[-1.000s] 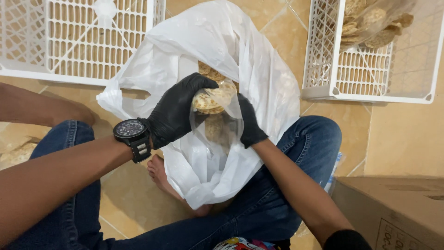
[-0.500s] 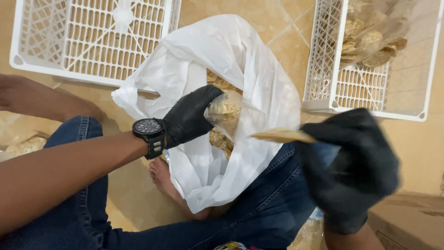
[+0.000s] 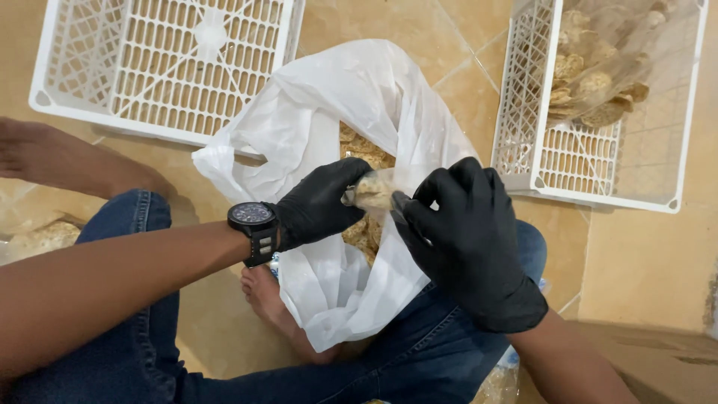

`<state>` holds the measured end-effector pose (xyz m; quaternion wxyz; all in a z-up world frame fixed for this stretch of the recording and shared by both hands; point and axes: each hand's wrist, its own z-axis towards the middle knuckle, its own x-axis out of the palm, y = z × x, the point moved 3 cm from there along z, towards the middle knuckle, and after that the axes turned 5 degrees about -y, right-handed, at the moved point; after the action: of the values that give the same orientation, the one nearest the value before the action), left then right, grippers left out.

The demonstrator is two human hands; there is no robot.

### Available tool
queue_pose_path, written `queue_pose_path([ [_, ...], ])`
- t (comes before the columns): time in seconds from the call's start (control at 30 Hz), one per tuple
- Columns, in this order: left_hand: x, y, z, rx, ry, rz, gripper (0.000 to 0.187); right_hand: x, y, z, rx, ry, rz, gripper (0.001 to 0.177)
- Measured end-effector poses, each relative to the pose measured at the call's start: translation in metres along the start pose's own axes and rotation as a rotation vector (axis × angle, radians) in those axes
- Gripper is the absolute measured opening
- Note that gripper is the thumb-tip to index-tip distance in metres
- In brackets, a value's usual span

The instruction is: Transferring dried food items from a large plastic bag into a plastic crate while sitting on the floor.

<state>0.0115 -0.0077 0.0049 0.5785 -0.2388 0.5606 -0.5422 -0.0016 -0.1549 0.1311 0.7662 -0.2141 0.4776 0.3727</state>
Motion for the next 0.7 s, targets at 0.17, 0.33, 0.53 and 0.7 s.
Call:
queue_pose_path([
  [0.17, 0.000, -0.005, 0.000, -0.024, -0.012, -0.056, 0.016, 0.005, 0.001, -0.005, -0.053, 0.011, -0.070, 0.013],
  [0.33, 0.001, 0.005, -0.003, -0.043, -0.066, -0.077, 0.027, -0.028, -0.009, -0.008, 0.109, -0.071, 0.303, 0.025],
  [0.53, -0.001, -0.002, 0.000, -0.017, -0.095, -0.086, 0.038, 0.036, -0.055, -0.061, 0.837, -0.626, 0.560, 0.023],
  [0.7, -0.009, -0.008, 0.006, -0.010, -0.168, -0.219, 0.041, 0.133, -0.029, -0.063, 0.636, 0.107, 0.687, 0.037],
])
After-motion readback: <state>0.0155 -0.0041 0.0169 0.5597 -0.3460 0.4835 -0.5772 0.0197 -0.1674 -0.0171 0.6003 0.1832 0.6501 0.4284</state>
